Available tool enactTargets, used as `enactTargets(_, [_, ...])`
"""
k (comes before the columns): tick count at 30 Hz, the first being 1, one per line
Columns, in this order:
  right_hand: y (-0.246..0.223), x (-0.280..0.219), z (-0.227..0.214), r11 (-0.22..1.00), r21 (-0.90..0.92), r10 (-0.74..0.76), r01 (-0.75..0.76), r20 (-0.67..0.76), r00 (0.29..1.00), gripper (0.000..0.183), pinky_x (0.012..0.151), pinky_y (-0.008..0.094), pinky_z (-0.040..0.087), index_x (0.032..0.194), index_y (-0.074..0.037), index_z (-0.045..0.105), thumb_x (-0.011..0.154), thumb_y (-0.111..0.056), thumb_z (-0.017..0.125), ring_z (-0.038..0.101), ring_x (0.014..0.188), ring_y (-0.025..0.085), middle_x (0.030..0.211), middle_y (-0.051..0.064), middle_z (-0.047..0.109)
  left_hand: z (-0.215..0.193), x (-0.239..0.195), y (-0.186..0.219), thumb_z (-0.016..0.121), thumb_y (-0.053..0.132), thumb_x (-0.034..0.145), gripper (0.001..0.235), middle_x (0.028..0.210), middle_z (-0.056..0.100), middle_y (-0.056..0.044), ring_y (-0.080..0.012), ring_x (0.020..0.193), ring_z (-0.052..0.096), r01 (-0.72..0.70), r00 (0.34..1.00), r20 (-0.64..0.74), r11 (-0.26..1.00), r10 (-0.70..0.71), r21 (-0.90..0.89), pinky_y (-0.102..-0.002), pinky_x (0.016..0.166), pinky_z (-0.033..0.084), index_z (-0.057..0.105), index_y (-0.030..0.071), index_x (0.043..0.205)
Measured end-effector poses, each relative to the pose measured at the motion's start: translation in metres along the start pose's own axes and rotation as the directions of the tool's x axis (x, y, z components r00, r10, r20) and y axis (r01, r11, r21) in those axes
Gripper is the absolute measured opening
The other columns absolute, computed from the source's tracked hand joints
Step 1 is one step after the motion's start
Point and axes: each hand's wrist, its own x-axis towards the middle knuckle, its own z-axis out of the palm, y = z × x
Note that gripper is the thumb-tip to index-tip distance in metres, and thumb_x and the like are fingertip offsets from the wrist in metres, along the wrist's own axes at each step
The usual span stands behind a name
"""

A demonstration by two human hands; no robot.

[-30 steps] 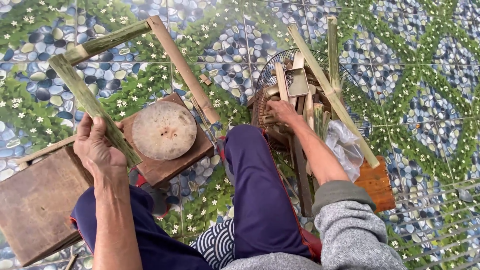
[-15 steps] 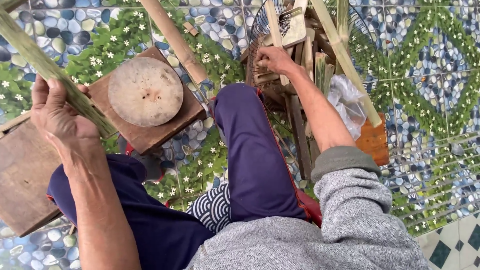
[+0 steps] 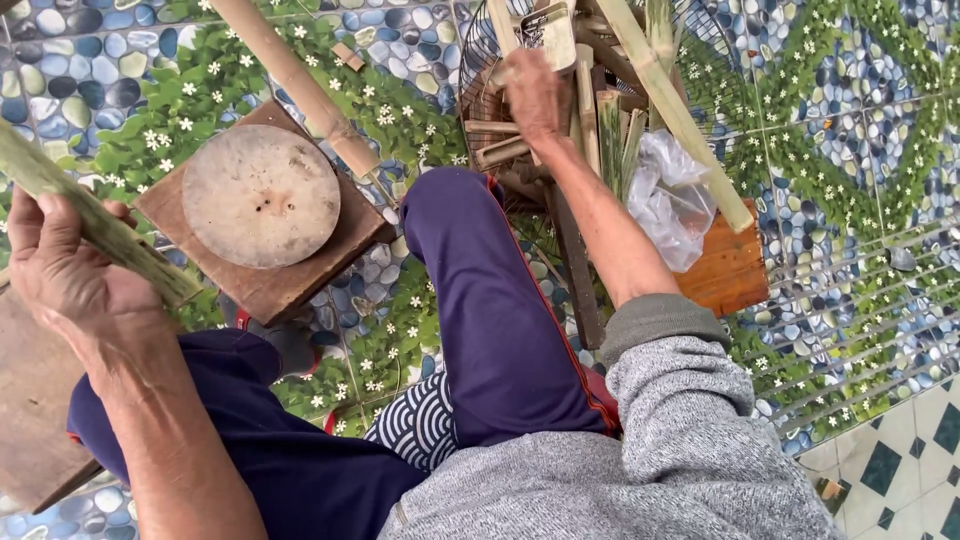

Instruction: The person assembles a small bamboo frame by hand, fitting vertical bamboo pieces into a base and securing them with a horizontal crossbar. They repeatedly adjust the frame and handle bamboo pieces from a nearby pile.

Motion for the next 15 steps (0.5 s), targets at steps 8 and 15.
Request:
enactTargets(8, [0.097,0.029,0.009,0.711,0.102,0.703,-0.696,-0.061,0.709,0.03,0.058,0.024,0.052,0.102,-0.02,0.052,0.087,-0.008,0.075,0.059,0.086,0.014,0.114,0.006,0.055,-0.022,0.02,-0.016,0.076,0.008,0.111,0.023,0.117,0.065,-0.009,-0.0278,0.094,0.069,0.026,0.999,0.03,0.997,-0.024,-0.067,-0.037,0.087,0.064,0.073,0.017,0.132])
enactTargets(15, [0.15,0.021,0.033,0.73,-0.058,0.673,-0.681,-0.113,0.731,0.027,0.047,0.025,0.061,0.081,-0.014,0.072,0.078,0.013,0.067,0.074,0.068,0.016,0.081,0.002,0.075,-0.007,0.016,-0.015,0.08,0.013,0.106,0.015,0.114,0.064,-0.006,-0.0262,0.088,0.069,0.083,0.996,-0.017,0.996,-0.084,-0.044,-0.036,0.086,0.063,0.073,0.014,0.119])
